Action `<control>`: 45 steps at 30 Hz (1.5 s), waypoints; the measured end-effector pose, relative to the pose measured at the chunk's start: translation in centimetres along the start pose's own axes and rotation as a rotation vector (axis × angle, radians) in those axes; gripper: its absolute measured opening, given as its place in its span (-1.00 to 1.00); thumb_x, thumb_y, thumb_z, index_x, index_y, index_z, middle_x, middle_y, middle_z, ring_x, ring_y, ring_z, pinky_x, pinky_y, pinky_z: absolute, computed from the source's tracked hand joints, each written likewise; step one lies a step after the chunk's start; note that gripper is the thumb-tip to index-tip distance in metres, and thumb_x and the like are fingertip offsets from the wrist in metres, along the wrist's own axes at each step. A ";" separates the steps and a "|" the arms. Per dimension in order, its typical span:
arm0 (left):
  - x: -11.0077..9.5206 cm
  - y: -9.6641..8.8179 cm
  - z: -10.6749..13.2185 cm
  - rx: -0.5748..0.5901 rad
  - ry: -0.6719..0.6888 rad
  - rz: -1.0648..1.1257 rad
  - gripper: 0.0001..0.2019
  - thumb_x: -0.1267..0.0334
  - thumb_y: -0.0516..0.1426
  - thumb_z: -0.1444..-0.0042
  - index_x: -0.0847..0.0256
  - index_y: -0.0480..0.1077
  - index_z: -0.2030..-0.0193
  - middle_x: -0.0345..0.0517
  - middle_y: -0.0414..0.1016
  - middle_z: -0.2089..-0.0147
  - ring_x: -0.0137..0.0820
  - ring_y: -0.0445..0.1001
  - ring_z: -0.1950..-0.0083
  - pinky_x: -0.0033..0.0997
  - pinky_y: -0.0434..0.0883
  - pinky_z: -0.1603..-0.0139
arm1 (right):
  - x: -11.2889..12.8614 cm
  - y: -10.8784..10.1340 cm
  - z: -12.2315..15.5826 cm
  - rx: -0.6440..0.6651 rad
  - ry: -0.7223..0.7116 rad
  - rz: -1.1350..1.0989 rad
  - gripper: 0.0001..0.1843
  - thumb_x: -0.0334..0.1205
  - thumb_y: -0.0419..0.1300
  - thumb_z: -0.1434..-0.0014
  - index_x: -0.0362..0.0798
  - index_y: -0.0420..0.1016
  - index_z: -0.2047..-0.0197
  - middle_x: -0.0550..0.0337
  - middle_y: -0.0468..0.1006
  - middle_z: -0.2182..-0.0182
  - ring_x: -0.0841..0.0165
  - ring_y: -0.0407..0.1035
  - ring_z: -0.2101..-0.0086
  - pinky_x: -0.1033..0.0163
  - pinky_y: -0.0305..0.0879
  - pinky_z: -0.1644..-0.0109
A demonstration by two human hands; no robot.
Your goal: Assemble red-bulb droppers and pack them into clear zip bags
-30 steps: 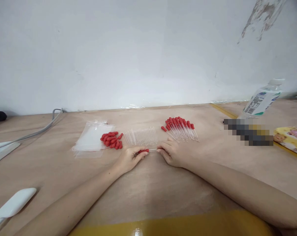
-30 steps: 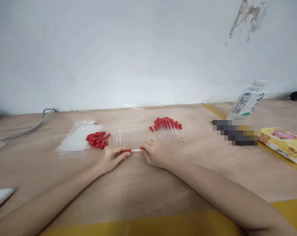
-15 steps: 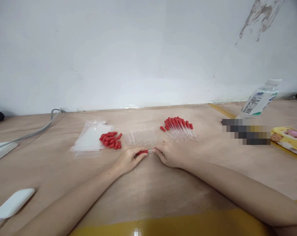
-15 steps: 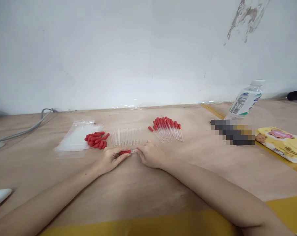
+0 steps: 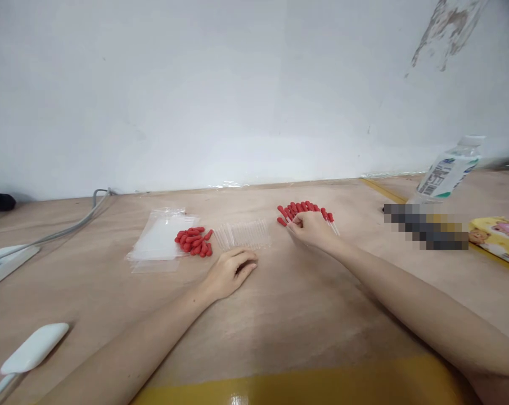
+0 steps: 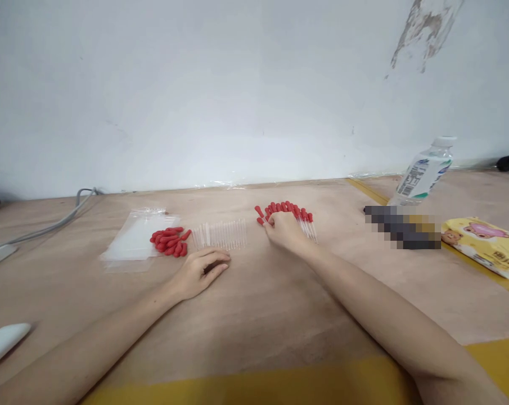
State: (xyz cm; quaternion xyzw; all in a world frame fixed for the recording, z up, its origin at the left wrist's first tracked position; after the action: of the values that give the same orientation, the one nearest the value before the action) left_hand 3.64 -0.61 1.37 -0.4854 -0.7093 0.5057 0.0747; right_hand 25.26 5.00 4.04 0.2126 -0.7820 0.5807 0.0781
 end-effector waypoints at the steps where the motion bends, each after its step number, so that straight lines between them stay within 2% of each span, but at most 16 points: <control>1: -0.1 0.0 -0.1 0.007 0.002 0.007 -0.86 0.34 0.04 -0.17 0.22 0.41 0.19 -0.06 0.49 0.16 -0.38 0.46 0.16 -0.36 0.40 0.11 | -0.3 0.4 -0.4 0.013 0.021 0.038 -0.69 -0.23 0.02 -0.13 -0.10 0.39 0.58 0.14 0.44 0.60 0.37 0.32 0.50 0.30 0.10 0.44; 5: -0.1 -0.1 -0.2 0.021 -0.001 0.016 -0.86 0.34 0.04 -0.17 0.24 0.43 0.24 -0.06 0.49 0.19 -0.39 0.45 0.18 -0.37 0.39 0.14 | -0.3 1.6 -0.8 0.088 0.090 0.195 -0.70 -0.21 0.02 -0.14 -0.16 0.47 0.49 -0.03 0.50 0.48 0.26 0.39 0.41 0.24 0.16 0.35; 9: -0.1 -0.1 -0.2 0.030 0.008 0.021 -0.84 0.35 0.02 -0.18 0.23 0.43 0.26 -0.06 0.49 0.20 -0.39 0.44 0.19 -0.37 0.38 0.14 | 0.2 1.7 -0.8 0.149 0.165 0.237 -0.73 -0.26 0.02 -0.12 -0.22 0.51 0.32 -0.19 0.52 0.33 0.13 0.41 0.30 0.18 0.21 0.31; 15: -0.1 0.0 -0.2 0.041 0.003 0.017 -0.84 0.35 0.02 -0.18 0.23 0.43 0.25 -0.06 0.49 0.20 -0.38 0.44 0.19 -0.36 0.38 0.15 | 0.8 2.3 -2.0 0.187 0.232 0.189 -0.74 -0.27 0.03 -0.10 -0.18 0.52 0.27 -0.13 0.53 0.33 0.16 0.43 0.30 0.22 0.23 0.36; 21: -0.1 -0.1 -0.2 0.033 0.015 0.021 -0.84 0.34 0.02 -0.18 0.22 0.43 0.25 -0.06 0.49 0.21 -0.37 0.45 0.19 -0.36 0.38 0.15 | 0.0 1.9 -2.3 0.173 0.290 0.187 -0.69 -0.14 0.07 -0.09 -0.19 0.51 0.26 -0.10 0.52 0.36 0.16 0.43 0.31 0.21 0.23 0.36; 26: -0.1 0.0 -0.2 0.036 0.015 0.019 -0.84 0.35 0.02 -0.18 0.22 0.43 0.25 -0.07 0.49 0.21 -0.38 0.44 0.18 -0.37 0.37 0.14 | 0.9 1.2 -1.8 0.162 0.218 0.162 -0.72 -0.11 0.07 -0.08 -0.12 0.51 0.39 -0.01 0.53 0.41 0.22 0.42 0.35 0.25 0.21 0.41; 30: -0.1 0.0 -0.2 0.042 0.008 0.021 -0.83 0.34 0.00 -0.19 0.21 0.42 0.24 -0.08 0.49 0.21 -0.38 0.43 0.18 -0.37 0.37 0.14 | 2.6 2.6 -1.8 0.182 0.145 0.112 -0.72 -0.08 0.07 -0.08 -0.07 0.51 0.43 0.02 0.54 0.37 0.25 0.43 0.32 0.27 0.23 0.36; 34: -0.1 -0.1 -0.2 0.043 0.005 0.034 -0.82 0.32 -0.01 -0.20 0.21 0.43 0.24 -0.08 0.48 0.22 -0.38 0.43 0.19 -0.36 0.37 0.15 | 3.4 4.2 -2.5 0.229 0.179 0.133 -0.72 -0.14 0.04 -0.10 -0.09 0.53 0.31 -0.04 0.55 0.30 0.23 0.44 0.25 0.26 0.27 0.30; 39: -0.2 0.1 -0.2 0.048 0.009 0.039 -0.82 0.33 -0.01 -0.20 0.20 0.42 0.24 -0.09 0.48 0.23 -0.38 0.42 0.20 -0.37 0.36 0.16 | 3.6 4.8 -3.5 0.266 0.225 0.178 -0.71 -0.22 0.10 -0.04 -0.15 0.53 0.21 -0.14 0.54 0.25 0.14 0.44 0.22 0.20 0.29 0.30; 42: -0.2 -0.5 -0.2 -0.030 -0.020 -0.059 -0.85 0.30 0.03 -0.17 0.20 0.42 0.27 -0.09 0.47 0.27 -0.36 0.39 0.23 -0.35 0.34 0.17 | 3.8 4.6 -3.6 0.273 0.218 0.199 -0.72 -0.22 0.08 -0.08 -0.16 0.52 0.20 -0.19 0.52 0.21 0.10 0.42 0.19 0.17 0.29 0.27; 45: 0.8 -3.0 -0.4 -0.227 -0.173 -0.358 -0.85 0.24 0.07 -0.11 0.20 0.44 0.37 -0.05 0.44 0.32 -0.25 0.35 0.21 -0.20 0.28 0.14 | 3.9 3.9 -2.8 0.267 0.190 0.211 -0.71 -0.23 0.02 -0.14 -0.18 0.49 0.20 -0.18 0.52 0.21 0.09 0.42 0.19 0.14 0.28 0.26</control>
State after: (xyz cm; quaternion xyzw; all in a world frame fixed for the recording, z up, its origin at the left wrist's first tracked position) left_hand 1.65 0.19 3.66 -0.3120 -0.8401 0.4412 0.0470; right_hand 19.82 7.62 2.95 0.0823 -0.7049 0.7018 0.0614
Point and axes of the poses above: each hand's wrist, its own z-axis away from the middle knuckle, its own y-axis out of the palm, x = y × z, the point moved 4 cm from there along -z, towards the middle knuckle
